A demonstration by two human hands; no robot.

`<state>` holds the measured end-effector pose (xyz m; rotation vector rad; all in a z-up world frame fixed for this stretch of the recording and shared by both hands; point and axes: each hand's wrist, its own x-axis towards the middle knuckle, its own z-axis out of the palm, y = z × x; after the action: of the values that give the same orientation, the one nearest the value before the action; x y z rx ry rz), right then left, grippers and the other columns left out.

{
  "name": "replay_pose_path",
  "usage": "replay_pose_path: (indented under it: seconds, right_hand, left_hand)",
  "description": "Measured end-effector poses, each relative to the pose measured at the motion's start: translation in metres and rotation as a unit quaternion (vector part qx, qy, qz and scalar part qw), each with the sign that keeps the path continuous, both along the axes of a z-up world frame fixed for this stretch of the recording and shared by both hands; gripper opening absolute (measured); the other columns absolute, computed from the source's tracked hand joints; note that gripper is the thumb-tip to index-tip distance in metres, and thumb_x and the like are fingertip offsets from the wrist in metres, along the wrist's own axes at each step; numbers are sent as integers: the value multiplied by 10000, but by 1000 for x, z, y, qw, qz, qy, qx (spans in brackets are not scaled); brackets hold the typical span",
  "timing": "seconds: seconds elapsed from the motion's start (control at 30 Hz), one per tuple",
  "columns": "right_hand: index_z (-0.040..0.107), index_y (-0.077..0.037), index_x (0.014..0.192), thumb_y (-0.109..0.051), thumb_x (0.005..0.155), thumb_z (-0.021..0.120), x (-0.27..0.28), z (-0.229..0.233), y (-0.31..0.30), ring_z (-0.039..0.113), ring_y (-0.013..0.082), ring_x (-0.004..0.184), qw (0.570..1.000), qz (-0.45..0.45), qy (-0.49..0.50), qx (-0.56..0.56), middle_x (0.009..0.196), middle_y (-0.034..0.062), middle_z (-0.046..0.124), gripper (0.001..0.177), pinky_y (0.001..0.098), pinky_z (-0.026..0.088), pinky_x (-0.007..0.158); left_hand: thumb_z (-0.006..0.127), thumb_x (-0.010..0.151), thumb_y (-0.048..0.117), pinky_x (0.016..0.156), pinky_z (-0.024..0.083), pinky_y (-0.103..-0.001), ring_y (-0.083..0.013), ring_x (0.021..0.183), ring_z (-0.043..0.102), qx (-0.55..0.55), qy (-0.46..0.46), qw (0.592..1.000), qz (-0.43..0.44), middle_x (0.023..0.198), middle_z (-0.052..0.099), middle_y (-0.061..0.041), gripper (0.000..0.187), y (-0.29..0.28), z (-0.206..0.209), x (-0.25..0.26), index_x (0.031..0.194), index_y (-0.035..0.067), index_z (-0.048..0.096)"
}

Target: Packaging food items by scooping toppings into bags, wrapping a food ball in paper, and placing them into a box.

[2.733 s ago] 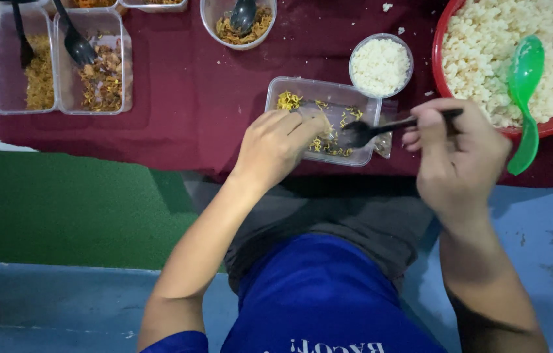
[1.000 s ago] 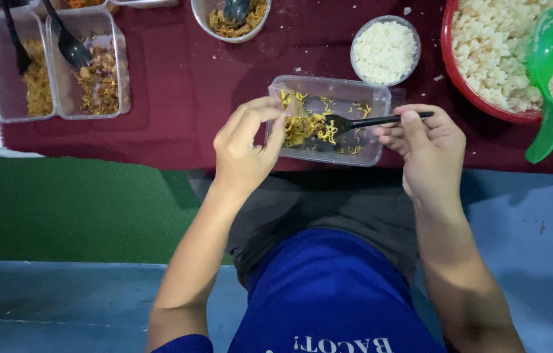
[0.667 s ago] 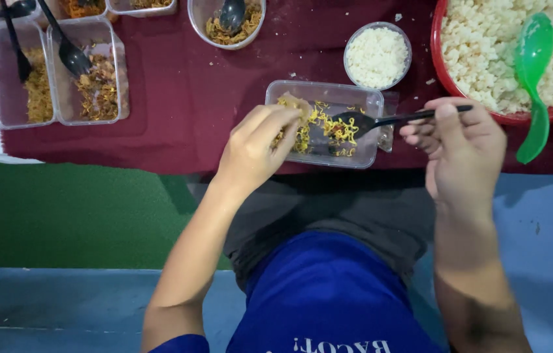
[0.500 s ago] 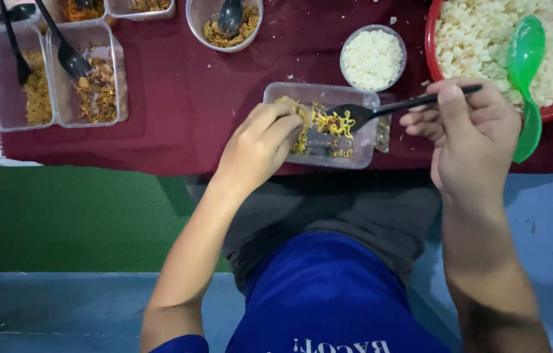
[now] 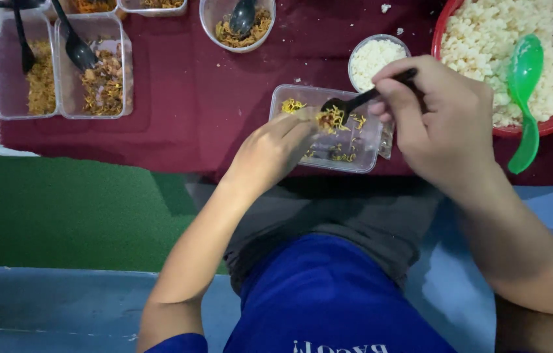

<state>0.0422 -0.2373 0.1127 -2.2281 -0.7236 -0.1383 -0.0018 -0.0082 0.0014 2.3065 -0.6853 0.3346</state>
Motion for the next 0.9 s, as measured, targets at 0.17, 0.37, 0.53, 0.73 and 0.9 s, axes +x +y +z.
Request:
replay_pose_path:
  seconds: [0.17,0.37,0.53,0.73,0.9]
  right_hand:
    - [685,46,1135,35,1131,601,11,9,7,756,231,918,995,68,-46,-55,970,94,770,84,324,522,760]
    - [752,24,1152,8,1139,663,9,6,3,696,245,893,991,71,-83,-71,1072,113,760,91,334,482,752]
    - [771,41,1113,28,1180,648,-2,0,-5,683,284,906,991,23,-113,-67,1029,128,741,141,363,454,757]
    - [643,104,1140,43,1188,553,-12,-3,8,731,193,776,999,-20,-12,33,811,129,711,118,295,545,760]
    - [722,48,1140,-4,1132,616,-4,-16,2,677,247,883,998,46,-36,-20,1024,129,731,118,331,491,779]
  left_hand:
    - [662,1024,175,771,561,-459,-336,940,677,29,-14,999,9,1031,686,-117,124,0,-8,3,1038,52,648]
    - [706,1009,148,726,558,-442,-302,885,667,3,-21,1000,20,992,671,-84,114,3,-7,1,1037,49,657]
    - [710,984,30,708,483,-436,-291,782,585,-25,-8,999,22,858,598,-99,113,4,-7,3,981,43,597]
    - [637,951,-42,645,459,-469,-310,772,553,-21,6,1000,22,865,580,-105,137,0,-4,2,953,54,539]
    - [702,952,67,636,476,-480,-319,864,609,35,16,999,26,934,600,-106,149,1,-4,-1,1035,55,578]
